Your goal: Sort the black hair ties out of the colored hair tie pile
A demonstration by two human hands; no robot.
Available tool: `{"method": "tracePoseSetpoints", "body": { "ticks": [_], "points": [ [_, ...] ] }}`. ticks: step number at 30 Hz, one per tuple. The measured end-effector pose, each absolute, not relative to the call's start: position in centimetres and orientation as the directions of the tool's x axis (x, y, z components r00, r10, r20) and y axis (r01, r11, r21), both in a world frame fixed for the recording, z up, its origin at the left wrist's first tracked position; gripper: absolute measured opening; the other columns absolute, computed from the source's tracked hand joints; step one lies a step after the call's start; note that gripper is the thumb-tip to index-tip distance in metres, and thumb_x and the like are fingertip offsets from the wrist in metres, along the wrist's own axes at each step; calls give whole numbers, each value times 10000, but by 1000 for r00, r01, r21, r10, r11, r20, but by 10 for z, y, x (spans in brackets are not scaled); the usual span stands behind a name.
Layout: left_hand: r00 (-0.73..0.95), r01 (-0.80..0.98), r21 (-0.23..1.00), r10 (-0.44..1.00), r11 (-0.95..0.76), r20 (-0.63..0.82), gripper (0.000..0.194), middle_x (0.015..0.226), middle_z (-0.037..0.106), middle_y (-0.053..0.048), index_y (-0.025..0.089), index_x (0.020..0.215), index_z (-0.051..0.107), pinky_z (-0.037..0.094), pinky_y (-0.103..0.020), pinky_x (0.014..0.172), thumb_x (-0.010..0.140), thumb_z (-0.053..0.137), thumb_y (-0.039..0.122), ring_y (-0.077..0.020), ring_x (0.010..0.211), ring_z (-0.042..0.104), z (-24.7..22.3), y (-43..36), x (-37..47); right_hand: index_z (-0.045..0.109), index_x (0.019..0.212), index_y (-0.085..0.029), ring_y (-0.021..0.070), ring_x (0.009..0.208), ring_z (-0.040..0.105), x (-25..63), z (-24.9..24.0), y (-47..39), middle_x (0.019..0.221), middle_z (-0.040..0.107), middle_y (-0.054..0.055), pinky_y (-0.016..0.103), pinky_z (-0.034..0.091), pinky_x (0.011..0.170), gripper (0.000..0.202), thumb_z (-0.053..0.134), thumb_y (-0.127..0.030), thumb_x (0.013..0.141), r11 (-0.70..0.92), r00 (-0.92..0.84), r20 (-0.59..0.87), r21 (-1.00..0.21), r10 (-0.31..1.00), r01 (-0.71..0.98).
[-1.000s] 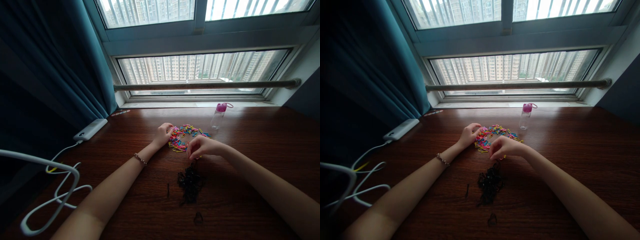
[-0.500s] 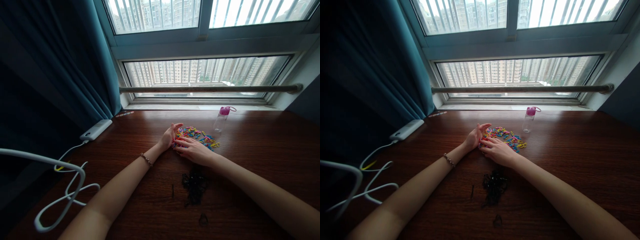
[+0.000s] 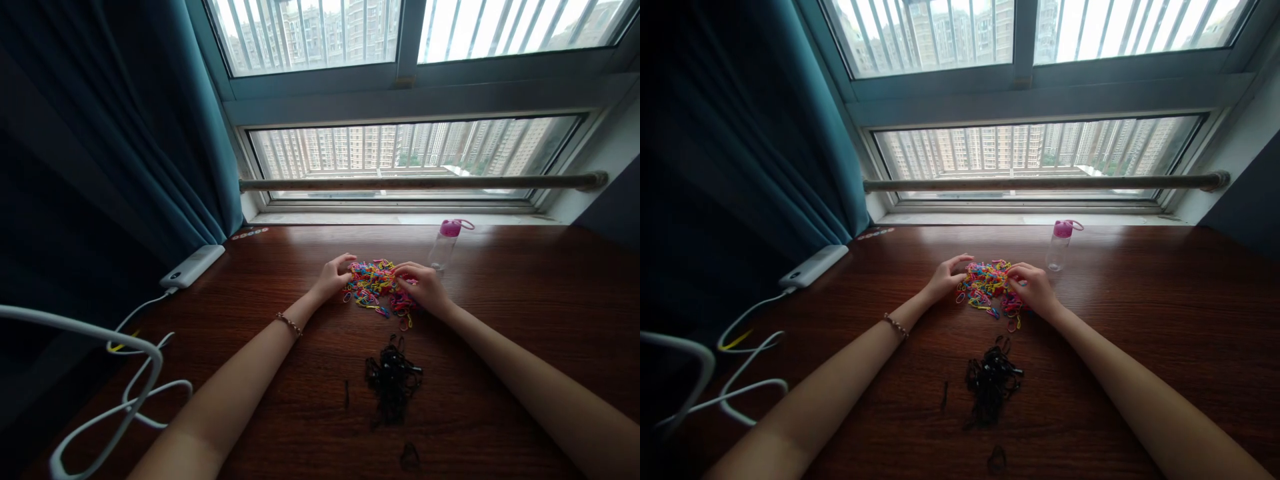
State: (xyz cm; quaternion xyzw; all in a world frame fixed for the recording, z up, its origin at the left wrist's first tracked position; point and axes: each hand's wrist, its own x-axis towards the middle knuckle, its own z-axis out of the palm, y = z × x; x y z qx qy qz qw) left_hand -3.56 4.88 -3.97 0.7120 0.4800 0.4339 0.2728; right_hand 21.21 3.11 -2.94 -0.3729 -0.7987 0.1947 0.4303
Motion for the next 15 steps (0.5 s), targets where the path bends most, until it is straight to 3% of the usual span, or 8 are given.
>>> {"method": "tracePoseSetpoints", "body": {
  "ticks": [3,6,12,15],
  "points": [
    [362,456,762,878,-459,313,452,1194,548,-61,200,1130,548,405,-332,940,683,613,209,-204,1081,522,-37,44,-33,639,824,-168,183,714,595,213,-30,36,810,646,57,294,490,639,167,537,-285,763,526,-209,487,-727,848,441],
    [419,502,687,843,-525,338,431,1140,575,-69,195,1081,580,407,-327,931,665,662,274,-205,1047,535,-35,42,-31,644,826,-152,172,626,577,215,-30,40,715,643,48,279,463,573,202,546,-313,753,437,-139,422,-777,896,452],
    [291,593,631,863,-501,412,165,915,640,-56,178,886,641,486,-295,775,739,582,225,-173,854,600,-39,46,-32,640,805,-149,170,600,577,218,-26,42,692,646,42,264,447,539,184,549,-294,738,395,-107,387,-822,916,409],
    [193,687,547,846,-478,497,174,921,634,-63,178,882,639,470,-333,822,745,535,151,-188,898,580,-37,46,-33,662,787,-169,173,633,580,218,-24,39,727,660,40,290,462,609,163,521,-243,752,464,-174,437,-748,883,476]
  ]
}}
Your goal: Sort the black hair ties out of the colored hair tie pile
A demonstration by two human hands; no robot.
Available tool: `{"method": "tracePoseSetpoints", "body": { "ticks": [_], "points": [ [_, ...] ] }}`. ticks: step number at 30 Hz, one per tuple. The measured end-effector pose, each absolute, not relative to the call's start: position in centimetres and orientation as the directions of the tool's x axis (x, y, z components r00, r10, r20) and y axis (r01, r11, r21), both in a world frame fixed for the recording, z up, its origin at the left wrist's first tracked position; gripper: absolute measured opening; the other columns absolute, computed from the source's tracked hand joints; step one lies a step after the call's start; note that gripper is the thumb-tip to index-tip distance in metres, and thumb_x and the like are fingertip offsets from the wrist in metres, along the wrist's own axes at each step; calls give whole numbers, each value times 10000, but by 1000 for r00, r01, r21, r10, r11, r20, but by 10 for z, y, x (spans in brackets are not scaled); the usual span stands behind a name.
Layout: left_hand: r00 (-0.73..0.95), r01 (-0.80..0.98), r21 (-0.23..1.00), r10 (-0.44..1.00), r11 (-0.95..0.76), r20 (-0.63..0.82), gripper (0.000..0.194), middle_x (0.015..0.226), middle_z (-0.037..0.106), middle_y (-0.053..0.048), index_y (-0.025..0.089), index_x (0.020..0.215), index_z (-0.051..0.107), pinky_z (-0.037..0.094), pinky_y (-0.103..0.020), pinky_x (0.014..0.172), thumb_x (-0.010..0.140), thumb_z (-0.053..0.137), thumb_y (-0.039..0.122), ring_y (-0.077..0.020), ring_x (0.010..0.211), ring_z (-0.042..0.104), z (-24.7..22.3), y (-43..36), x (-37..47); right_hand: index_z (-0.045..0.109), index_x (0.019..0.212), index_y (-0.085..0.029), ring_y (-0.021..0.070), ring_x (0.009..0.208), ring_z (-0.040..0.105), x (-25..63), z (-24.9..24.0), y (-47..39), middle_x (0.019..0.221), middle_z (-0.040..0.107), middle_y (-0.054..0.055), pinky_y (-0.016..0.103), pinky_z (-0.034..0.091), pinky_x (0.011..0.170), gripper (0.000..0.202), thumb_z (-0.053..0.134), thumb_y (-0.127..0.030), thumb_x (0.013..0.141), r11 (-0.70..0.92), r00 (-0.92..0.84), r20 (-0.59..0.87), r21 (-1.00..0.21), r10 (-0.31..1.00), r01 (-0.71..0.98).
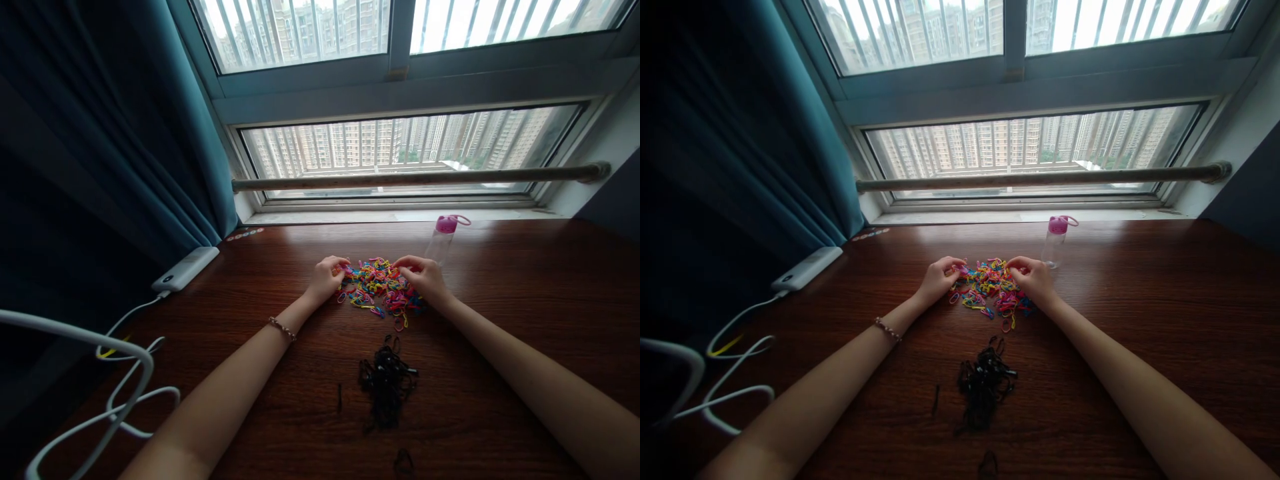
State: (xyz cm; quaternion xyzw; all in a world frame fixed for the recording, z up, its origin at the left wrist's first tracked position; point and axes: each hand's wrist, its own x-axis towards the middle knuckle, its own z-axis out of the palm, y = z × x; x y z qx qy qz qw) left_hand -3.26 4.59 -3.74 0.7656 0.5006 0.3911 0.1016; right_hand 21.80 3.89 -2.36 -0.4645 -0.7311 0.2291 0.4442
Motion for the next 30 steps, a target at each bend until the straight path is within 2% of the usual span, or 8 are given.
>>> {"method": "tracePoseSetpoints", "body": {
  "ticks": [4,7,9,12,17,20,25,30],
  "points": [
    [336,693,351,713,-630,615,307,1050,608,-42,207,981,607,363,-390,977,747,462,71,-197,1095,483,-30,35,-27,673,881,-221,199,898,558,214,-21,33,941,663,25,352,426,831,220,500,-159,760,723,-428,587,-502,688,474],
    [585,602,210,605,-770,540,488,1204,543,-20,237,1176,487,260,-417,1049,732,441,41,-186,1199,402,-26,25,-20,636,1011,-265,214,1022,502,209,-25,31,1053,634,4,396,374,899,325,518,-125,743,832,-604,574,-331,552,446],
    [666,573,174,578,-801,471,592,1242,518,-34,227,1289,350,229,-423,1060,734,431,41,-180,1215,391,-25,20,-16,639,1005,-269,223,1023,501,208,-30,33,1029,645,5,410,360,903,348,523,-99,724,823,-610,564,-276,556,495],
    [650,594,203,612,-779,451,632,1111,616,-21,202,1338,237,211,-428,1062,751,410,44,-166,1200,410,-26,20,-14,684,849,-238,211,918,549,212,-38,40,892,675,17,376,395,854,303,489,-58,705,734,-489,588,-296,644,611],
    [526,687,238,696,-687,488,534,938,674,-5,192,1223,404,209,-439,1052,716,422,23,-177,1108,489,-31,24,-16,678,665,-207,197,794,570,219,-43,47,756,662,28,330,441,762,252,476,-59,692,629,-314,628,-372,712,683],
    [477,731,209,705,-650,524,432,963,656,-38,177,1117,504,230,-437,1037,716,428,36,-190,1062,515,-32,24,-17,678,730,-197,201,822,560,218,-38,44,782,663,32,333,438,773,265,461,-48,696,662,-319,657,-372,683,651],
    [565,674,155,639,-722,521,375,1058,618,-42,202,1072,546,249,-413,1026,731,451,77,-188,1084,488,-27,21,-17,653,978,-251,229,985,493,210,-35,36,989,650,4,403,375,880,403,455,-32,704,796,-554,600,-259,577,548],
    [642,619,123,590,-776,489,319,1067,614,-20,226,1011,588,238,-393,1034,761,433,101,-173,1093,480,-25,21,-18,658,982,-245,237,1003,487,208,-44,41,1003,649,12,425,372,894,409,447,-25,709,786,-558,580,-268,594,558]
  ]
}}
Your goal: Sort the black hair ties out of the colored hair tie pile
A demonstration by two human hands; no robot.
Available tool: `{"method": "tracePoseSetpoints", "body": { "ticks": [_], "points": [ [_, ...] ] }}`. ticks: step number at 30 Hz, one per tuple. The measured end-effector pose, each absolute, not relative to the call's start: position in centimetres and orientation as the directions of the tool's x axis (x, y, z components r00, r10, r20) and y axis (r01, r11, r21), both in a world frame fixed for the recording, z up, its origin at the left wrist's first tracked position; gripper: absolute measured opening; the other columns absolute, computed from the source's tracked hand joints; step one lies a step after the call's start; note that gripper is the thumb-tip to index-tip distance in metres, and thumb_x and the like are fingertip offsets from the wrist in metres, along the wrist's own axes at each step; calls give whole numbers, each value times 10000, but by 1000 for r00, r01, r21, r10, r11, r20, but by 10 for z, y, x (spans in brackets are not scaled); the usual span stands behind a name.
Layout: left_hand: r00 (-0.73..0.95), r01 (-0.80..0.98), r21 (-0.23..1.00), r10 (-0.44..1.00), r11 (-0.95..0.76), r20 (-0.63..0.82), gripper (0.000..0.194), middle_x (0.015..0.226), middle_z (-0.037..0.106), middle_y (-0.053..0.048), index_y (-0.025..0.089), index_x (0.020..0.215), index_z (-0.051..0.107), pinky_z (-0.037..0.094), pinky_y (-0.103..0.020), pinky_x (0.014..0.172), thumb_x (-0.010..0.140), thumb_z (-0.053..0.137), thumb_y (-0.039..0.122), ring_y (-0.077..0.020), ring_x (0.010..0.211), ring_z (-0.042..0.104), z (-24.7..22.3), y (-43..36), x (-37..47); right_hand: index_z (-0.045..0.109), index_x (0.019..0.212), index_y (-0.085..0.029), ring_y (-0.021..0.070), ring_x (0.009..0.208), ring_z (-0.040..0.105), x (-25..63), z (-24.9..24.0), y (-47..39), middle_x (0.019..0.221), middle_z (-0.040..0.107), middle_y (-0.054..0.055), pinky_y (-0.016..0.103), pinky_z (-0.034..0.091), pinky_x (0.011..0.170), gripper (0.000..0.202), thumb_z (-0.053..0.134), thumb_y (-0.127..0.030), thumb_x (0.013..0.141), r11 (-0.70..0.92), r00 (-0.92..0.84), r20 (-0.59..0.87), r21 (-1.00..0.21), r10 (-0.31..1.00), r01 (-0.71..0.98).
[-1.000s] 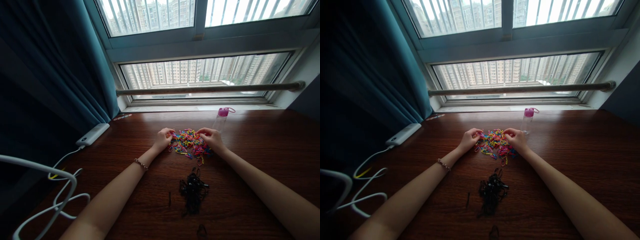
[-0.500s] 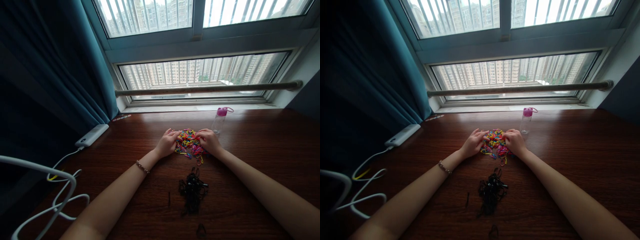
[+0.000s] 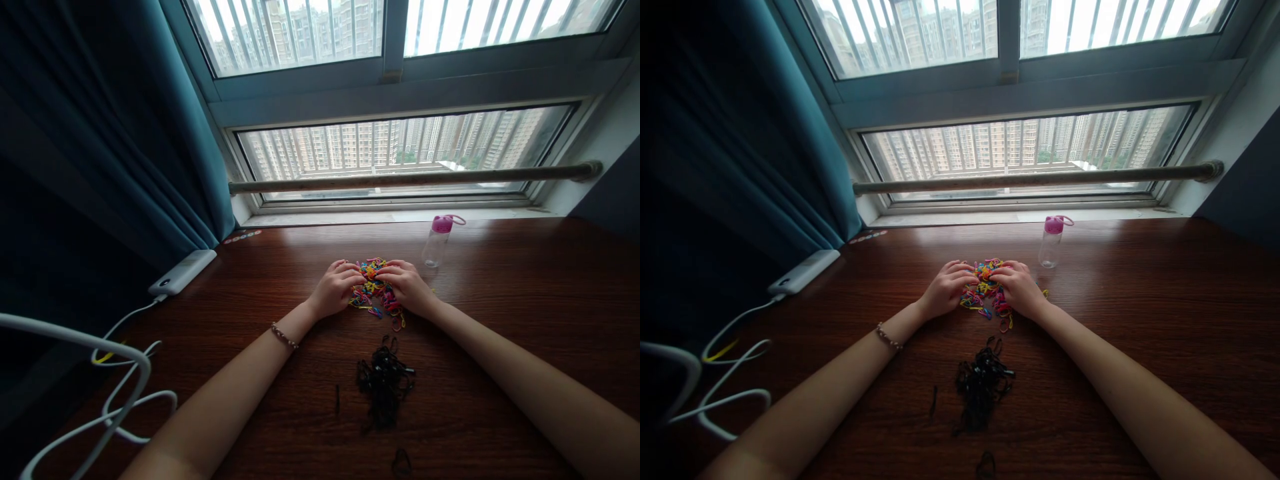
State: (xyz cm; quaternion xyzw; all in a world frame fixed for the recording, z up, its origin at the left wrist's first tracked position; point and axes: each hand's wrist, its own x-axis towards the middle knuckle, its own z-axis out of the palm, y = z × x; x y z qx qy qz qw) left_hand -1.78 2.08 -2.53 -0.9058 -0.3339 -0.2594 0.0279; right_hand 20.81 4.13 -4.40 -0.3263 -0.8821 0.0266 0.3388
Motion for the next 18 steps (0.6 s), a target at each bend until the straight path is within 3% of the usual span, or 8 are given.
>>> {"method": "tracePoseSetpoints", "body": {
  "ticks": [4,8,12,18],
  "points": [
    [703,577,121,566,-808,431,357,1056,624,-9,252,1038,591,222,-394,1039,736,469,104,-177,1100,476,-26,21,-18,684,891,-204,209,912,546,210,-48,47,905,669,39,365,442,836,360,436,-25,701,761,-455,629,-385,630,522],
    [709,568,135,566,-812,421,240,1009,643,-8,258,971,624,207,-407,1040,781,490,198,-181,1078,489,-26,20,-16,688,841,-189,201,857,578,210,-44,45,868,669,52,338,468,797,288,463,-63,712,685,-318,627,-517,711,513],
    [679,579,166,585,-798,444,174,972,648,-6,259,907,642,224,-400,1030,799,507,279,-173,1031,513,-28,21,-16,684,814,-194,203,808,606,210,-37,42,830,674,46,326,474,755,149,553,-213,746,582,-209,565,-636,798,506],
    [664,581,203,603,-788,442,138,925,651,5,245,831,635,223,-380,1032,804,504,277,-158,1009,519,-27,22,-16,644,742,-181,190,680,624,213,-39,45,727,669,33,295,487,635,155,611,-329,710,420,-93,423,-800,901,429]
  ]
}}
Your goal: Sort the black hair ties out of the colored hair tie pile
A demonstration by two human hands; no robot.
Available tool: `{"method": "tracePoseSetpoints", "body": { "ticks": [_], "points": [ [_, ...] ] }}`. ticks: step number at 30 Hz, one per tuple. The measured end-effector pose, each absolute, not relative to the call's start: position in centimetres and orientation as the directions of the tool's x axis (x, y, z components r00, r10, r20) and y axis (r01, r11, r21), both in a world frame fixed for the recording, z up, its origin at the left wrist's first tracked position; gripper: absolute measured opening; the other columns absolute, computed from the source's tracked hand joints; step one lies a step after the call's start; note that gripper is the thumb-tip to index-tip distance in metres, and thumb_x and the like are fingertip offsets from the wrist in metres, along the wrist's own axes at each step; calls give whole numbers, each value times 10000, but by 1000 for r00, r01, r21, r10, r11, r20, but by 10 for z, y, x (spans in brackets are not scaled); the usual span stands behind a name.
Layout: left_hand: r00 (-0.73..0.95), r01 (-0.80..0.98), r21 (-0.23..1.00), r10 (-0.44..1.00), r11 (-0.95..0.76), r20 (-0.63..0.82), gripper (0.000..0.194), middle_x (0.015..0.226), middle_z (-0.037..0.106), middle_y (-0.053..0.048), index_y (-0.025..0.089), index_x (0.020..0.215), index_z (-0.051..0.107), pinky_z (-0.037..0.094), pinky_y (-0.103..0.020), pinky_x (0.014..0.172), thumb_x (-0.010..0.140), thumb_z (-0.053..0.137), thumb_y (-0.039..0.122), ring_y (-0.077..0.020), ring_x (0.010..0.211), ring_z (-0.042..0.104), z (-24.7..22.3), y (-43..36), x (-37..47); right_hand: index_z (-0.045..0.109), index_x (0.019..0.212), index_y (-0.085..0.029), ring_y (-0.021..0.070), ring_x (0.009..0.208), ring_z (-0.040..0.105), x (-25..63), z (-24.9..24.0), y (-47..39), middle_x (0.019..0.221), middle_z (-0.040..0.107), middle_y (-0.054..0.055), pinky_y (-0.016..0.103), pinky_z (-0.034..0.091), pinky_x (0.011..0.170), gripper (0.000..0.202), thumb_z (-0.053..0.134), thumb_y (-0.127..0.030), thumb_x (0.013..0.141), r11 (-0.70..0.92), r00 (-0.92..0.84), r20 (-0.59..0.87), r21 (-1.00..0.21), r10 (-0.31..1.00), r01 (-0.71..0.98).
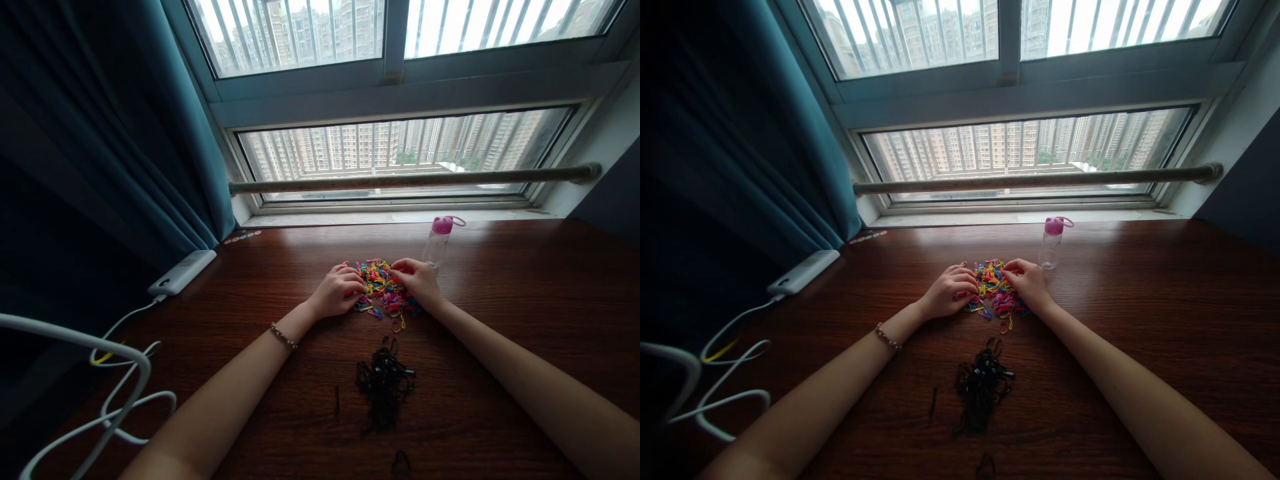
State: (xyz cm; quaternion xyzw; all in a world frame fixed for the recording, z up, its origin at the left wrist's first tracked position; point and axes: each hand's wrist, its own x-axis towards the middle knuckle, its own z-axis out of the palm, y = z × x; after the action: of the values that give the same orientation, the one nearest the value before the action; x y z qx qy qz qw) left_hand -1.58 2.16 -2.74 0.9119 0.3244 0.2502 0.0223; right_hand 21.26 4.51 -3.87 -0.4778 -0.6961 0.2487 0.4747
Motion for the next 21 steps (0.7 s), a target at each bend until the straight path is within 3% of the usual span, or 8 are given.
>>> {"method": "tracePoseSetpoints", "body": {
  "ticks": [7,14,21],
  "points": [
    [647,597,219,625,-772,437,74,909,633,-9,218,795,602,246,-376,1025,759,540,238,-160,977,531,-24,20,-14,620,850,-175,183,679,626,212,-42,46,760,667,42,296,501,627,191,597,-304,712,414,-69,417,-845,906,339],
    [618,622,227,648,-749,445,48,864,613,-22,198,738,555,310,-367,982,745,518,169,-162,898,547,-23,19,-13,676,772,-169,177,636,607,211,-36,42,703,667,37,285,481,605,212,556,-340,733,448,-61,463,-803,884,394],
    [554,596,336,677,-729,485,82,808,623,-20,185,743,547,380,-355,929,723,523,109,-156,832,560,-26,24,-16,695,802,-173,192,702,625,211,-36,41,766,685,45,289,481,647,202,578,-320,727,448,-26,479,-800,878,399]
  ]
}}
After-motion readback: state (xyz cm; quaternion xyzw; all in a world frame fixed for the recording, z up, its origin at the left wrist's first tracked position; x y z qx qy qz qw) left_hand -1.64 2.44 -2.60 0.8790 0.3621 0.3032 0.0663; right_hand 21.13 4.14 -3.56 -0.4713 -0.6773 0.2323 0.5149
